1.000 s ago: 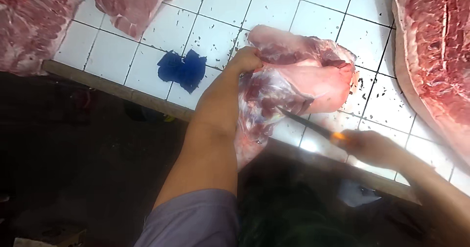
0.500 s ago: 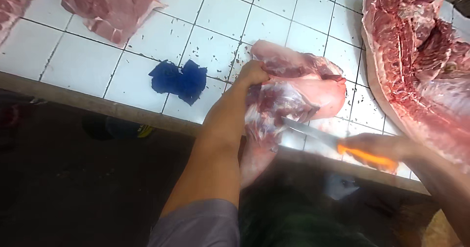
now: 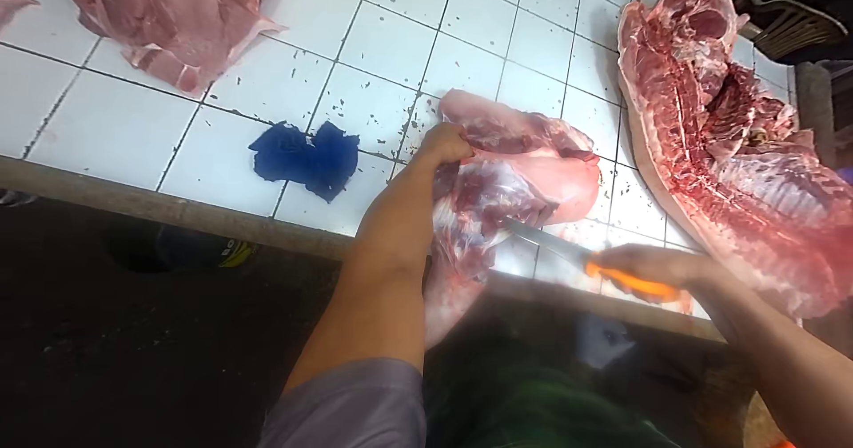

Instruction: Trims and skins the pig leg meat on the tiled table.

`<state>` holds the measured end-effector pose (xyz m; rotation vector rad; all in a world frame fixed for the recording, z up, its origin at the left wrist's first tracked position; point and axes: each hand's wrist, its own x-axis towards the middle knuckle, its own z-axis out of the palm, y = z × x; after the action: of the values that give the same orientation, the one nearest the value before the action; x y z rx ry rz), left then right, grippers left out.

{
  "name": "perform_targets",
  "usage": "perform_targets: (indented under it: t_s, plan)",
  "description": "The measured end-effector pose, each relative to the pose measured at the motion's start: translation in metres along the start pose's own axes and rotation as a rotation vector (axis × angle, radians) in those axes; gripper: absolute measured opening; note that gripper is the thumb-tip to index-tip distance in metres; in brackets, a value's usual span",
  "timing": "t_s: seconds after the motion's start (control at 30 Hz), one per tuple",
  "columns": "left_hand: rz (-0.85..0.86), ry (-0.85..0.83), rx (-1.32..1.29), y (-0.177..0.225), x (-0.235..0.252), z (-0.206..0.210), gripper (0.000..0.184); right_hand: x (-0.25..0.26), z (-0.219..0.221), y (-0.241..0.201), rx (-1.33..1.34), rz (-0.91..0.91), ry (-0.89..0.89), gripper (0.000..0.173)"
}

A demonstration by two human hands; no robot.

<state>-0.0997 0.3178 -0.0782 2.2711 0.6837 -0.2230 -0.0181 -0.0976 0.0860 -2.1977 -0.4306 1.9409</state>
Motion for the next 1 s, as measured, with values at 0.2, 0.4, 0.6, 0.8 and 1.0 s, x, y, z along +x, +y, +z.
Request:
perform_targets:
  t_s: [0.2, 0.4, 0.6, 0.8, 1.0]
  plan:
    - [-0.013, 0.013, 0.008, 0.002, -0.003, 0.0, 0.051, -0.001, 0.005, -0.024, -0.053, 0.009, 0.045, 0.049]
    - [-0.006, 0.007, 0.056, 0.005, -0.001, 0.001, 0.048, 0.021, 0.044, -0.08, -0.19, 0.074, 0.129, 0.053]
    - [0.053, -0.009, 0.149, 0.011, -0.006, 0.0, 0.044, -0.013, 0.067, -0.11, -0.97, 0.128, 0.375, 0.045]
    - [0.069, -0.038, 0.215, 0.01, -0.006, -0.003, 0.042, -0.004, 0.08, -0.126, -0.675, 0.228, 0.32, 0.047]
    - [0.072, -0.083, 0.191, 0.016, -0.01, -0.008, 0.04, 0.012, 0.089, -0.109, -0.471, 0.311, 0.234, 0.051]
